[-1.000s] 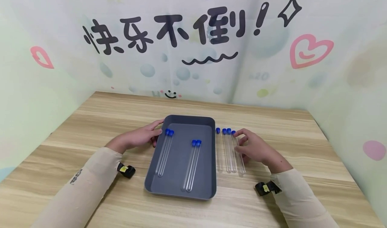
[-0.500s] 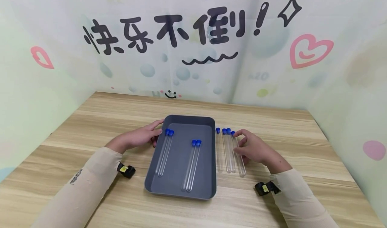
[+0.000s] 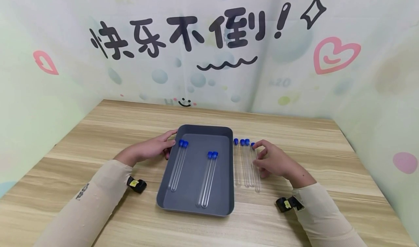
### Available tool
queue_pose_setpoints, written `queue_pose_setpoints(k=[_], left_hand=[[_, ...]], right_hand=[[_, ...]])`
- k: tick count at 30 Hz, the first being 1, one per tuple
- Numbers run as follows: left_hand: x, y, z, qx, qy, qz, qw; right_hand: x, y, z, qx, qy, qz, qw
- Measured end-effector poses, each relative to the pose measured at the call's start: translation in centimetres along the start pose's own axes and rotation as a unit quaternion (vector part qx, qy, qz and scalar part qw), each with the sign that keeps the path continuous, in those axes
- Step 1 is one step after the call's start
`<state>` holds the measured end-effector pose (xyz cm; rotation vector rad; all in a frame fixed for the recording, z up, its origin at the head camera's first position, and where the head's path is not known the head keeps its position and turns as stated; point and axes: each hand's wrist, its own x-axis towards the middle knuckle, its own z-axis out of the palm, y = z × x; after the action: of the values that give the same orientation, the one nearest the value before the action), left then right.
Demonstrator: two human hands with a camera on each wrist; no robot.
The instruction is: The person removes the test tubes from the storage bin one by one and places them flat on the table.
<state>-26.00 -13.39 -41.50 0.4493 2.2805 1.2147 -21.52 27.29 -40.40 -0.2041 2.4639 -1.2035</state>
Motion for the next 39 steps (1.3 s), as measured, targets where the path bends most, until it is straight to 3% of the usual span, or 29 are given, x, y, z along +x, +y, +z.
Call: queue_pose_setpoints(k=[11, 20, 32, 39], left_hand=[[-0.1, 0.0, 0.0, -0.002, -0.002, 0.006, 1.0000], [-0.1, -0.2, -0.1, -0.002, -0.001, 0.006, 1.0000], [0.0, -0.1, 0.0, -0.006, -0.004, 0.002, 1.0000], [-0.1, -0.1, -0.2, -0.002, -0.002, -0.002, 1.0000]], right_hand=[[-0.2, -0.6, -0.3, -0.053, 0.036, -0.025, 0.9976], [-1.5, -3.1, 0.1, -0.063, 0.053, -0.057, 0.9950], [-4.1, -7.2, 3.3, -0.090, 0.052, -0.146, 0.9839], [-4.3, -9.5, 5.0, -0.094, 0.040, -0.165, 0.9809]])
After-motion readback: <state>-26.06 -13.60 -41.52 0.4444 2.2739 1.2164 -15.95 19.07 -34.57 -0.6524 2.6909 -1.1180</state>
